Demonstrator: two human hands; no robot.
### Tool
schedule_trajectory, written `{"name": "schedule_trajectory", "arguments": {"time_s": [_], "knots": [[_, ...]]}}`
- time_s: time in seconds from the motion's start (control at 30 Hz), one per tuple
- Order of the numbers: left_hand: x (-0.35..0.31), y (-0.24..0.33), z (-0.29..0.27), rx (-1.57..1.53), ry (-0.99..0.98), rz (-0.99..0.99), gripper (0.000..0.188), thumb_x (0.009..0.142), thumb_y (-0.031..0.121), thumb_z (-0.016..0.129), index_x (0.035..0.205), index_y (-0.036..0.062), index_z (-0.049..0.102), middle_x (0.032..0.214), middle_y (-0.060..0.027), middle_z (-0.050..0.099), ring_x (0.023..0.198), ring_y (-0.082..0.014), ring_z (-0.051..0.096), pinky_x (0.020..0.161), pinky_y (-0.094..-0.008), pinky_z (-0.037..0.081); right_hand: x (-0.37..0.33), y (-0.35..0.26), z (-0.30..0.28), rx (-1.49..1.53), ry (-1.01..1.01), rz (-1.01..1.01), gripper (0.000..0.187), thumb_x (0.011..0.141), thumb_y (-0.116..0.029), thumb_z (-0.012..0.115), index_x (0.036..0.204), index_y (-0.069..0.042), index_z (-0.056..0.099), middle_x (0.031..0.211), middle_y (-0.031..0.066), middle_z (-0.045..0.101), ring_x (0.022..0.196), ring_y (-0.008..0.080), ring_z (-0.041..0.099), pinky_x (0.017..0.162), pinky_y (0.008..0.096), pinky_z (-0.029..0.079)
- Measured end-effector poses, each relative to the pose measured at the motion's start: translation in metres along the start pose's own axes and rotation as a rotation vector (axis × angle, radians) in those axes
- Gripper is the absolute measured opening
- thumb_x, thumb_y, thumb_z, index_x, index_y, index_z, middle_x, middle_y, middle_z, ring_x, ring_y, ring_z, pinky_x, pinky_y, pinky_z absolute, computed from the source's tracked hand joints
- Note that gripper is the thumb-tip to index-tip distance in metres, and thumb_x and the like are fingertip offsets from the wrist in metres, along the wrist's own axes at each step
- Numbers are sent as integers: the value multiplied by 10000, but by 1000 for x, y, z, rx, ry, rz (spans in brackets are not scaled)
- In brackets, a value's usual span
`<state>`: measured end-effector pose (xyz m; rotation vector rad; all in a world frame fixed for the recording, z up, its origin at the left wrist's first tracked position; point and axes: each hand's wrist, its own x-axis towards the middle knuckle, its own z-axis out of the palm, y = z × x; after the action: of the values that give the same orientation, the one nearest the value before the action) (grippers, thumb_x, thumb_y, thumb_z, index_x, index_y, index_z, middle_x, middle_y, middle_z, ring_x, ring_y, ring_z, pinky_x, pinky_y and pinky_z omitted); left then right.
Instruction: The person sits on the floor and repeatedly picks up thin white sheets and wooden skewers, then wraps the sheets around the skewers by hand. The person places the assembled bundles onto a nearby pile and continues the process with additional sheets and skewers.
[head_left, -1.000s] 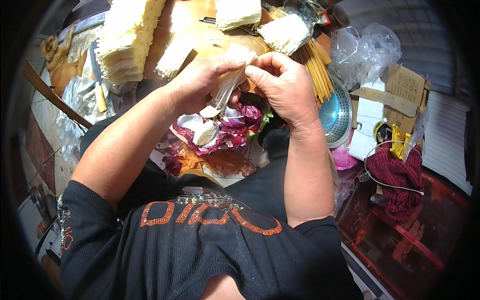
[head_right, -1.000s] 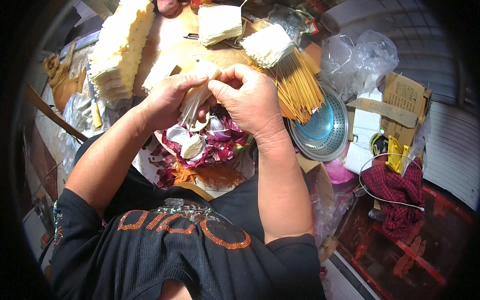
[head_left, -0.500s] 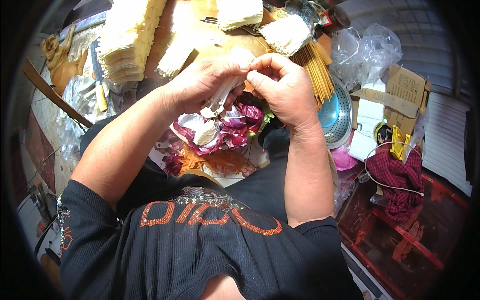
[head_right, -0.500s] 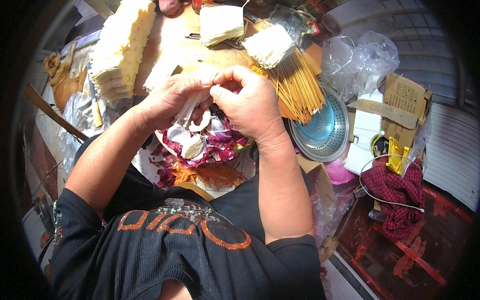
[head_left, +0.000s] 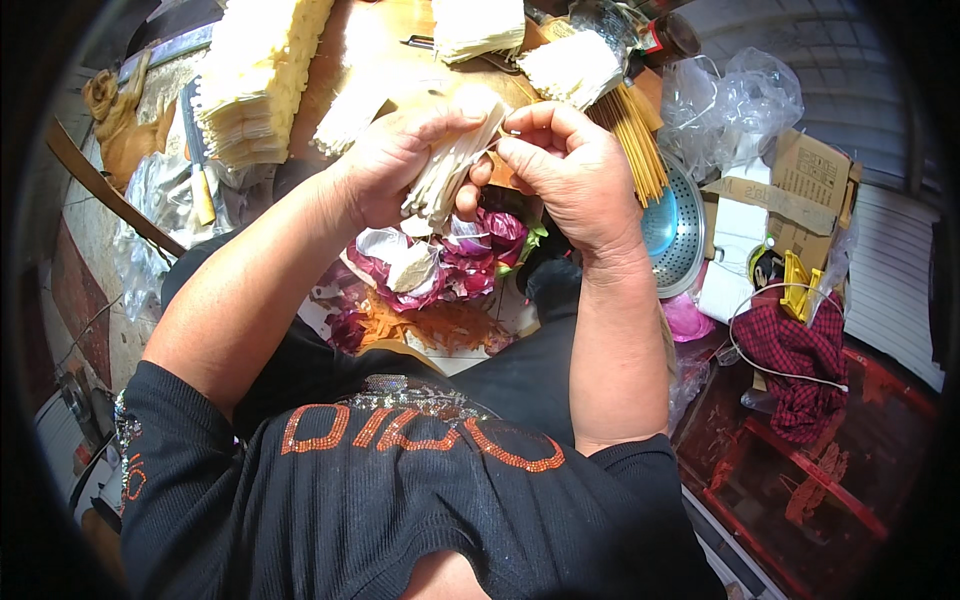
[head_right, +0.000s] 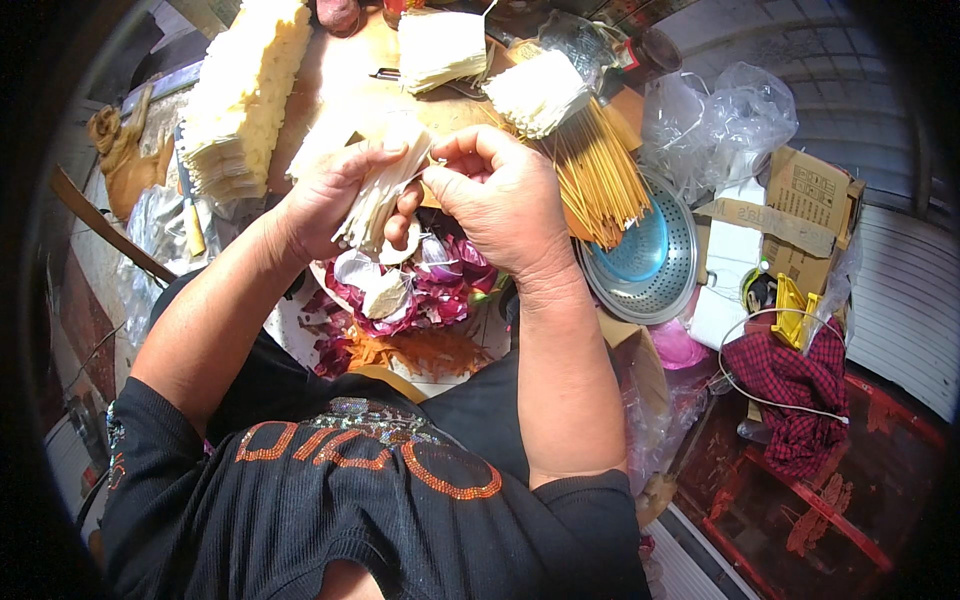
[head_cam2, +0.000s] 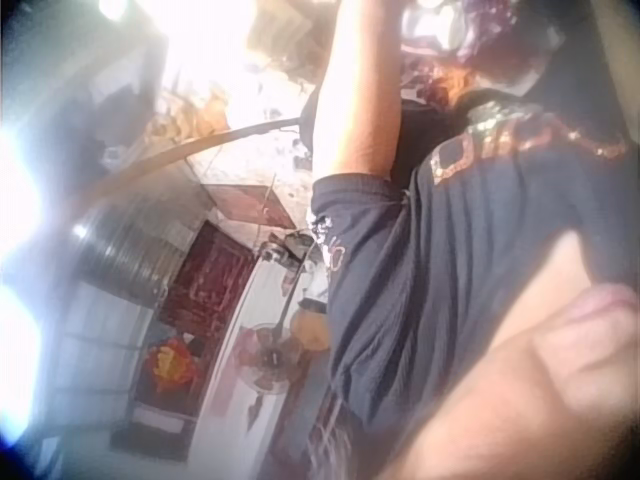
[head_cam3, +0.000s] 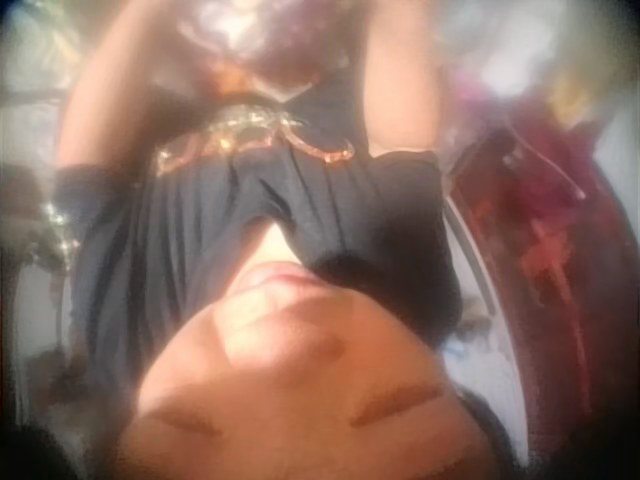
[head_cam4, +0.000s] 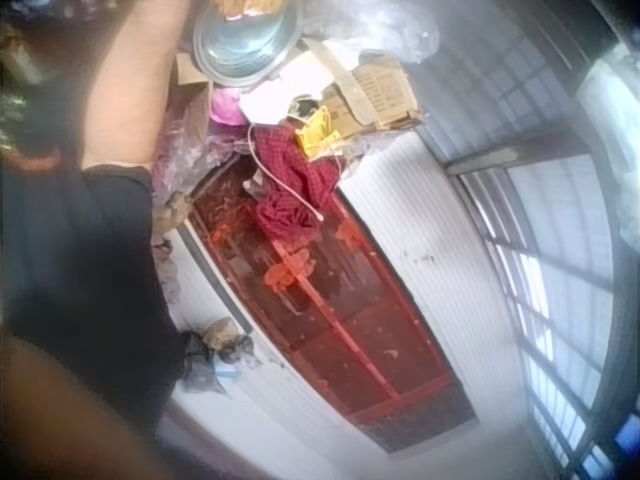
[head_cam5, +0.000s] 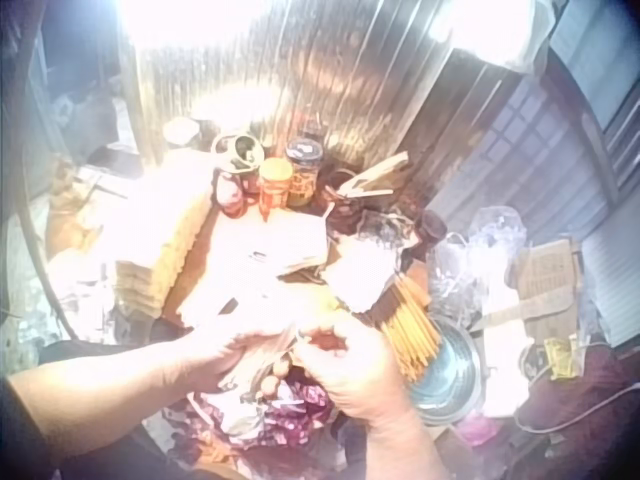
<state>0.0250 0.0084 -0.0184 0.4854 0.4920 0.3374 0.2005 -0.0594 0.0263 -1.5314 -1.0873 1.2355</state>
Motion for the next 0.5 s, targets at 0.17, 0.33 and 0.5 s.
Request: {"name": "schedule_trajectory", "arguments": {"time_s": [0.17,0.33,0.5], "knots": [[-1,2,2,24,-18,-1,384,889,366,615,1052,20,584,779,-85,639,597,-176,652,561,-289,565,-1,-3,2,-31,-4,-15,95,831,-33,661,910,18,642,793,34,667,710,63,603,636,222,501],[-1,1,4,35,14,-48,402,886,377,613,1061,17,575,834,-101,640,660,-190,665,634,-318,574,-2,-4,4,-76,6,-41,64,824,-19,640,879,14,635,744,50,671,667,84,624,632,233,512],[-1,0,4,116,34,-80,389,890,367,604,1080,30,564,848,-104,638,673,-192,661,654,-316,570,-2,-7,5,-220,26,-85,72,814,-21,626,882,4,633,731,59,669,658,87,635,617,241,520]]}}
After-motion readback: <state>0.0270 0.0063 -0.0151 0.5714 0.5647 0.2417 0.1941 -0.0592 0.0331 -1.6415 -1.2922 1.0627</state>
